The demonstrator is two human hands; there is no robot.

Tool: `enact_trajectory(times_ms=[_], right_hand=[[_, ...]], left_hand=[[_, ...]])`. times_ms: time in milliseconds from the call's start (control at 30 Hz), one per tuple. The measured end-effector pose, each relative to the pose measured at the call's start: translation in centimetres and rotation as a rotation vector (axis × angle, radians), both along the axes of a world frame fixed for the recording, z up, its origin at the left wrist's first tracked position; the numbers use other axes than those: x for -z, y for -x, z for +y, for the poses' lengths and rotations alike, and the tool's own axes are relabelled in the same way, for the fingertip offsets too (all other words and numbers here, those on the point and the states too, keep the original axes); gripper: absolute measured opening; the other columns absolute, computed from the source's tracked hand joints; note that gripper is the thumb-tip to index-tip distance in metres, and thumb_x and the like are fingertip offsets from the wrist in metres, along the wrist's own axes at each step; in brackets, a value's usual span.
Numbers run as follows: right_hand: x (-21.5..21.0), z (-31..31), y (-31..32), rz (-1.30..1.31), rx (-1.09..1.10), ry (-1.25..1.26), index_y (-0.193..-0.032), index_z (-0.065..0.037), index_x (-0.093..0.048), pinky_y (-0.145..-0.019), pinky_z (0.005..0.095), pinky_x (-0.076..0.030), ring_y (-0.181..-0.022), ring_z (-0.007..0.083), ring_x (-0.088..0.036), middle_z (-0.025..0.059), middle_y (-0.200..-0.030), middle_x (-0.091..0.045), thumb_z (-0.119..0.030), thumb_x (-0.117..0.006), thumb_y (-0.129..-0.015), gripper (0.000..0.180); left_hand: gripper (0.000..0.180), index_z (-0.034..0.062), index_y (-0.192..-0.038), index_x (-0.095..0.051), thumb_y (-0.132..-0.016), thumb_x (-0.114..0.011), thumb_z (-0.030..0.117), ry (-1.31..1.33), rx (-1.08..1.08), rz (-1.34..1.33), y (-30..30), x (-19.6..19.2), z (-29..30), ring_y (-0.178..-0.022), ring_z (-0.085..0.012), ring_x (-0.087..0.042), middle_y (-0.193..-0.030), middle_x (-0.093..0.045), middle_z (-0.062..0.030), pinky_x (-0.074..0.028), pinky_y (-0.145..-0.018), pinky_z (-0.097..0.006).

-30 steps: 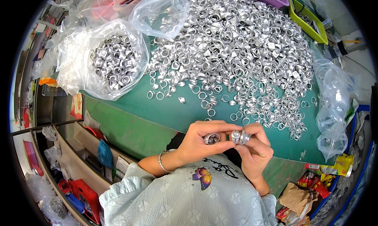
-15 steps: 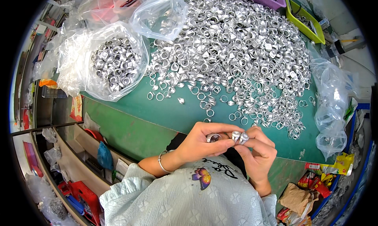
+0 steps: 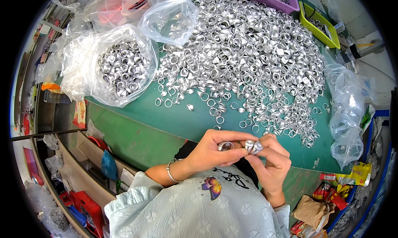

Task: The person sorts small silver metal ring-shaped and tab-shaped components on a green table by hand. They pick up individual pieces from a large pile, inspect them, and group them together before putting some into a clear plastic bag.

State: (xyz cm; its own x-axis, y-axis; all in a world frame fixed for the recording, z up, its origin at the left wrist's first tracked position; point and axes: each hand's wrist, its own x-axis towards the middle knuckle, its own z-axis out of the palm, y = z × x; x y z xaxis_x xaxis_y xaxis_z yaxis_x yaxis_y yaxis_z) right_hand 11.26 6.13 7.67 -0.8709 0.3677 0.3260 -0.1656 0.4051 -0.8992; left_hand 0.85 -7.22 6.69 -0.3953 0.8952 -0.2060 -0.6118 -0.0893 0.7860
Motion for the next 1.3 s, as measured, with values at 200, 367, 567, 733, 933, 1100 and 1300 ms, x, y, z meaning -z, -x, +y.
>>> enact_trajectory(times_ms=[200,367,567,733,933,1100,1300], right_hand=[[-0.2,0.0,0.0,0.016,-0.006,0.000,-0.071,0.002,-0.062,-0.060,0.0302,-0.035,-0.063,0.0187,-0.051,0.0059,-0.069,-0.057,0.004,-0.074,-0.057,0.018],[0.0,0.0,-0.1,0.059,-0.021,0.017,-0.071,0.002,-0.063,-0.060,0.0304,-0.036,-0.064,0.0194,-0.052,0.0059,-0.070,-0.057,0.005,-0.073,-0.057,0.017],[0.2,0.0,-0.2,0.084,-0.037,0.051,-0.072,0.003,-0.063,-0.059,0.0308,-0.038,-0.065,0.0209,-0.052,0.0073,-0.071,-0.057,0.006,-0.072,-0.057,0.018],[0.6,0.0,-0.4,0.088,-0.043,0.077,-0.073,0.003,-0.063,-0.058,0.0305,-0.039,-0.065,0.0209,-0.052,0.0077,-0.071,-0.057,0.007,-0.071,-0.058,0.017],[0.4,-0.1,-0.3,0.068,-0.022,0.121,-0.073,0.004,-0.064,-0.059,0.0300,-0.040,-0.065,0.0202,-0.052,0.0075,-0.071,-0.057,0.007,-0.069,-0.061,0.013],[1.1,0.2,-0.4,0.086,-0.041,0.148,-0.075,0.005,-0.064,-0.060,0.0293,-0.041,-0.066,0.0196,-0.052,0.0074,-0.072,-0.057,0.009,-0.067,-0.063,0.013],[1.2,0.5,-0.4,0.074,-0.021,0.157,-0.079,0.004,-0.064,-0.061,0.0276,-0.042,-0.068,0.0183,-0.053,0.0069,-0.074,-0.058,0.008,-0.067,-0.066,0.014]], left_hand=[[0.033,-0.0047,-0.111,-0.058,-0.078,-0.060,-0.001,0.005,0.003,0.037,0.0,0.0,-0.2,-0.051,-0.0042,-0.043,-0.076,-0.058,-0.0054,-0.031,-0.043,-0.019],[0.036,-0.0053,-0.110,-0.059,-0.074,-0.063,-0.002,-0.013,-0.008,0.228,0.1,-0.1,-0.2,-0.055,-0.0054,-0.046,-0.085,-0.060,-0.0078,-0.034,-0.046,-0.019],[0.037,-0.0049,-0.106,-0.061,-0.070,-0.067,-0.002,-0.056,-0.055,0.433,0.2,0.2,-0.2,-0.068,-0.0092,-0.051,-0.090,-0.062,-0.0104,-0.040,-0.057,-0.021],[0.037,-0.0040,-0.104,-0.063,-0.068,-0.070,-0.002,-0.061,-0.069,0.479,0.2,0.2,-0.3,-0.073,-0.0110,-0.053,-0.092,-0.063,-0.0109,-0.042,-0.063,-0.022],[0.036,-0.0005,-0.106,-0.063,-0.070,-0.069,-0.001,-0.046,-0.061,0.498,0.3,-0.2,0.0,-0.071,-0.0099,-0.050,-0.092,-0.061,-0.0080,-0.041,-0.063,-0.022],[0.037,0.0039,-0.110,-0.062,-0.074,-0.067,-0.001,-0.012,-0.047,0.454,0.1,-0.1,0.1,-0.065,-0.0072,-0.047,-0.083,-0.057,-0.0025,-0.039,-0.060,-0.022],[0.037,0.0049,-0.115,-0.059,-0.079,-0.064,0.002,0.002,-0.016,0.370,0.0,-0.3,0.6,-0.061,-0.0054,-0.045,-0.078,-0.051,-0.0008,-0.037,-0.051,-0.020]])
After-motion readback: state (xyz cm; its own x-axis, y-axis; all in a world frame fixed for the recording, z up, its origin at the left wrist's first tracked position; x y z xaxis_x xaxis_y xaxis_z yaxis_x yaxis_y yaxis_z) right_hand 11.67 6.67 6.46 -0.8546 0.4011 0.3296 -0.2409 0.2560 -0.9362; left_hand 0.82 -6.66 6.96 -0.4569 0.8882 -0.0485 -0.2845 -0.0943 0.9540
